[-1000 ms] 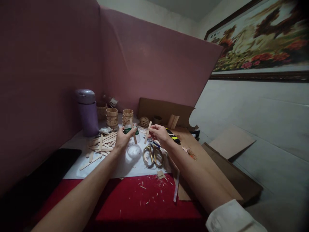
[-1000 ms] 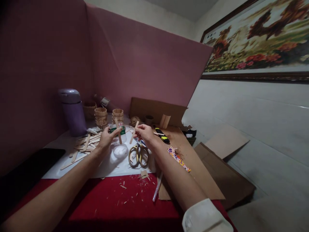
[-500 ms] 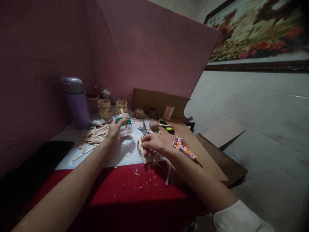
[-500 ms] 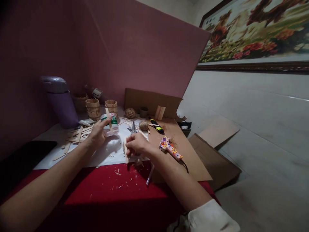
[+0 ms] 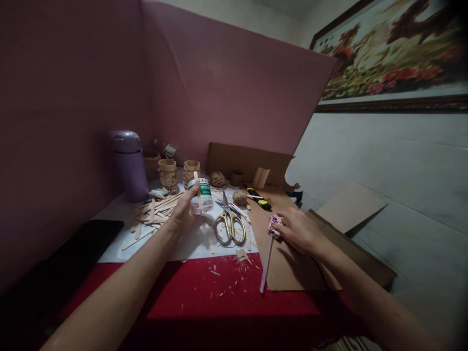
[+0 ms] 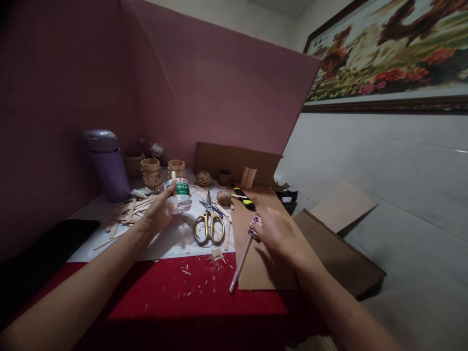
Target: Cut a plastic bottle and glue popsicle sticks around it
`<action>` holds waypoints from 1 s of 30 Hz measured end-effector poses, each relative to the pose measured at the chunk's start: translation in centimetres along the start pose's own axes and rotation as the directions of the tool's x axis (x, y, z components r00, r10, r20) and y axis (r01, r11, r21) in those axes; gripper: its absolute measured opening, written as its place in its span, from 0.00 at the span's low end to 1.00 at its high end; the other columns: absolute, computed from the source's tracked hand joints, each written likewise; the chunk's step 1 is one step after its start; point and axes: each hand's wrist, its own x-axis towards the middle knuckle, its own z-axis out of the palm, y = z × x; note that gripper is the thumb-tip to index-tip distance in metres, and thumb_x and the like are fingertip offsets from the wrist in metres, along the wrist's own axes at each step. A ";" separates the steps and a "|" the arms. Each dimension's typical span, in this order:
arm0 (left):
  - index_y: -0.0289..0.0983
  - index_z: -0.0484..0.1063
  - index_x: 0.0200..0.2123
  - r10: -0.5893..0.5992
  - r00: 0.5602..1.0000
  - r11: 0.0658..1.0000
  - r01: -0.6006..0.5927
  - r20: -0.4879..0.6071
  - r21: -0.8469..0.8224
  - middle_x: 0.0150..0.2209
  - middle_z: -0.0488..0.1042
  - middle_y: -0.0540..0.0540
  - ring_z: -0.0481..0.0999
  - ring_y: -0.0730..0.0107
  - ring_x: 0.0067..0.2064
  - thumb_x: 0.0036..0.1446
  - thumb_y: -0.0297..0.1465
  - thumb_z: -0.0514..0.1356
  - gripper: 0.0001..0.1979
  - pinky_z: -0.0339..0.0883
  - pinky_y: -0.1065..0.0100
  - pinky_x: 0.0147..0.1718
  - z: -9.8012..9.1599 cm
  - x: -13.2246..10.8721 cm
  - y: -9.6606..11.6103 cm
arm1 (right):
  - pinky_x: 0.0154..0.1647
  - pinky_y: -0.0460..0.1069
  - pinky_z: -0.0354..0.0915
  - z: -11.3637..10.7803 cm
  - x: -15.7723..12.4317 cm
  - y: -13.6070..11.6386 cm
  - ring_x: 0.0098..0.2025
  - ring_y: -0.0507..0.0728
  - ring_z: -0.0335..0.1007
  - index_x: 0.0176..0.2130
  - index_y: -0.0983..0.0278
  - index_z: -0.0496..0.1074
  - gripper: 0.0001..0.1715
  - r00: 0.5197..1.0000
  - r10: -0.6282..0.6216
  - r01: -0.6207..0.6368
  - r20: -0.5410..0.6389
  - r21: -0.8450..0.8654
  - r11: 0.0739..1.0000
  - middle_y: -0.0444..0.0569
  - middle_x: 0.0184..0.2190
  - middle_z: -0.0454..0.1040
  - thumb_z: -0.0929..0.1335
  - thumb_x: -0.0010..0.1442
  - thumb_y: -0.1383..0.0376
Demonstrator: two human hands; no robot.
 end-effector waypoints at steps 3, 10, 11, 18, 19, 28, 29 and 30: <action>0.35 0.73 0.41 0.007 1.000 0.999 -0.007 0.005 -0.043 0.27 0.73 0.49 0.73 0.70 0.24 0.48 0.41 0.69 0.20 0.72 0.68 0.23 0.2 0.0 0.0 | 0.46 0.54 0.63 0.8 -0.8 3.7 0.51 0.67 0.72 0.53 0.61 0.76 0.25 0.986 0.109 -0.094 0.127 -0.122 0.988 0.60 0.49 0.77 0.70 0.57 0.55; 0.35 0.71 0.45 -0.039 0.999 0.999 0.039 0.002 -0.011 0.30 0.76 0.44 0.78 0.62 0.28 0.53 0.40 0.65 0.20 0.75 0.62 0.27 0.0 0.1 0.1 | 0.53 0.55 0.63 3.8 -0.9 6.4 0.55 0.67 0.70 0.59 0.63 0.71 0.35 0.974 0.038 -0.079 0.225 0.175 0.981 0.58 0.57 0.73 0.70 0.52 0.60; 0.35 0.70 0.46 -0.049 0.999 0.999 0.049 0.005 0.002 0.30 0.76 0.43 0.79 0.59 0.28 0.54 0.40 0.64 0.19 0.76 0.60 0.28 0.0 0.0 0.1 | 0.54 0.56 0.63 3.9 -0.9 6.5 0.55 0.67 0.71 0.58 0.65 0.71 0.34 0.971 0.015 -0.065 0.238 0.204 0.977 0.59 0.57 0.73 0.69 0.53 0.59; 0.34 0.70 0.46 -0.077 0.997 0.997 0.077 0.003 0.015 0.29 0.76 0.44 0.78 0.59 0.26 0.56 0.33 0.61 0.15 0.76 0.57 0.26 0.3 -0.4 0.3 | 0.61 0.62 0.59 3.6 -1.2 7.2 0.60 0.71 0.65 0.61 0.67 0.68 0.40 0.990 0.030 -0.076 0.139 0.341 0.937 0.59 0.60 0.70 0.67 0.52 0.55; 0.33 0.71 0.45 -0.083 0.997 0.996 0.083 0.000 0.014 0.29 0.76 0.43 0.78 0.59 0.26 0.56 0.33 0.60 0.14 0.76 0.58 0.26 0.3 -0.3 0.3 | 0.61 0.62 0.60 3.6 -1.3 7.4 0.60 0.72 0.66 0.60 0.67 0.69 0.40 0.990 0.038 -0.088 0.133 0.390 0.917 0.59 0.59 0.71 0.68 0.51 0.55; 0.33 0.72 0.44 -0.068 0.997 0.998 0.068 0.025 -0.006 0.29 0.77 0.44 0.77 0.63 0.25 0.54 0.32 0.62 0.15 0.76 0.61 0.25 0.3 -0.3 0.0 | 0.26 0.48 0.63 1.9 -2.2 6.4 0.29 0.57 0.70 0.47 0.64 0.77 0.32 0.970 0.114 -0.240 0.213 0.803 0.545 0.49 0.29 0.75 0.75 0.47 0.48; 0.33 0.72 0.44 -0.074 0.997 0.997 0.074 0.014 -0.001 0.29 0.77 0.44 0.77 0.63 0.26 0.54 0.32 0.62 0.14 0.76 0.62 0.25 0.4 -0.3 0.1 | 0.22 0.47 0.59 1.6 -2.4 6.0 0.25 0.54 0.66 0.45 0.64 0.76 0.31 0.965 0.131 -0.261 0.226 0.827 0.497 0.46 0.25 0.72 0.76 0.47 0.48; 0.33 0.72 0.44 -0.075 0.997 0.997 0.075 0.006 0.002 0.29 0.77 0.44 0.77 0.63 0.26 0.53 0.31 0.62 0.14 0.76 0.62 0.25 0.4 -0.2 0.1 | 0.20 0.45 0.55 1.3 -2.5 5.6 0.22 0.51 0.61 0.42 0.64 0.76 0.29 0.959 0.143 -0.284 0.245 0.850 0.445 0.43 0.21 0.68 0.76 0.46 0.49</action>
